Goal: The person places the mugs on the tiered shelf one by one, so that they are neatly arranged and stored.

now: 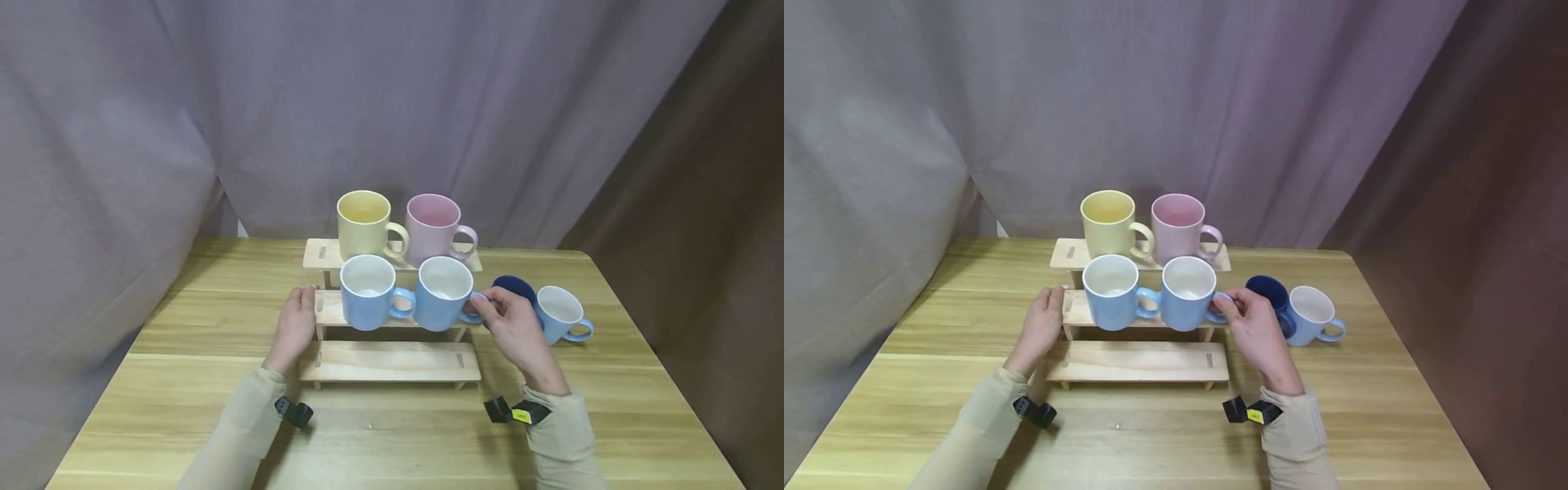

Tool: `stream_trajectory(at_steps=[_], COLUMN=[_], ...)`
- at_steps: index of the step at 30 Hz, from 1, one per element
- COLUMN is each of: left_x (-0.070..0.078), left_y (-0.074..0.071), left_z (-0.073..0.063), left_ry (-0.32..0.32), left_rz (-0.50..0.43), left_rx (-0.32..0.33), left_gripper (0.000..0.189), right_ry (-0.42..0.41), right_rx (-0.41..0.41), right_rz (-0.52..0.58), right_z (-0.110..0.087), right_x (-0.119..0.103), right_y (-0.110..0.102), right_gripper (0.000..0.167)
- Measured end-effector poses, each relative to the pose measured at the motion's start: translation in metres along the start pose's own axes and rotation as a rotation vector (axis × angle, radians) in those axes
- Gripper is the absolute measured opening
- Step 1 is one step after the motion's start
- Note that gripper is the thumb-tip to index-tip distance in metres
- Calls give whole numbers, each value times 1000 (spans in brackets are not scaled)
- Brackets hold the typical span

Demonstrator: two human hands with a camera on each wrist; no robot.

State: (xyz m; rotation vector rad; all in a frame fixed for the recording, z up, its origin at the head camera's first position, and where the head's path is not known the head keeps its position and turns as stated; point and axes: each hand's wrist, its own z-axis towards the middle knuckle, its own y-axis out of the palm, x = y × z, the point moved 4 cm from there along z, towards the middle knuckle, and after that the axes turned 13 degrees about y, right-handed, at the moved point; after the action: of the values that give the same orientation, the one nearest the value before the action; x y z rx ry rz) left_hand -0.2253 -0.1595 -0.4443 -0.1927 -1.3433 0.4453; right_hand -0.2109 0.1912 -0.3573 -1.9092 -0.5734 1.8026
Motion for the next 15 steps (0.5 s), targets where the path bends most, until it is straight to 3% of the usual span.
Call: stream_trajectory(at_steps=[15], left_x=[-1], left_y=[1], left_z=[0], left_ry=[-2], left_rz=[-16], left_rx=[6], left_gripper=[41], right_ry=[23], right_rx=[-70], right_rz=[62], right_z=[-2], right_x=[-1], right_y=[4], right_gripper=[45])
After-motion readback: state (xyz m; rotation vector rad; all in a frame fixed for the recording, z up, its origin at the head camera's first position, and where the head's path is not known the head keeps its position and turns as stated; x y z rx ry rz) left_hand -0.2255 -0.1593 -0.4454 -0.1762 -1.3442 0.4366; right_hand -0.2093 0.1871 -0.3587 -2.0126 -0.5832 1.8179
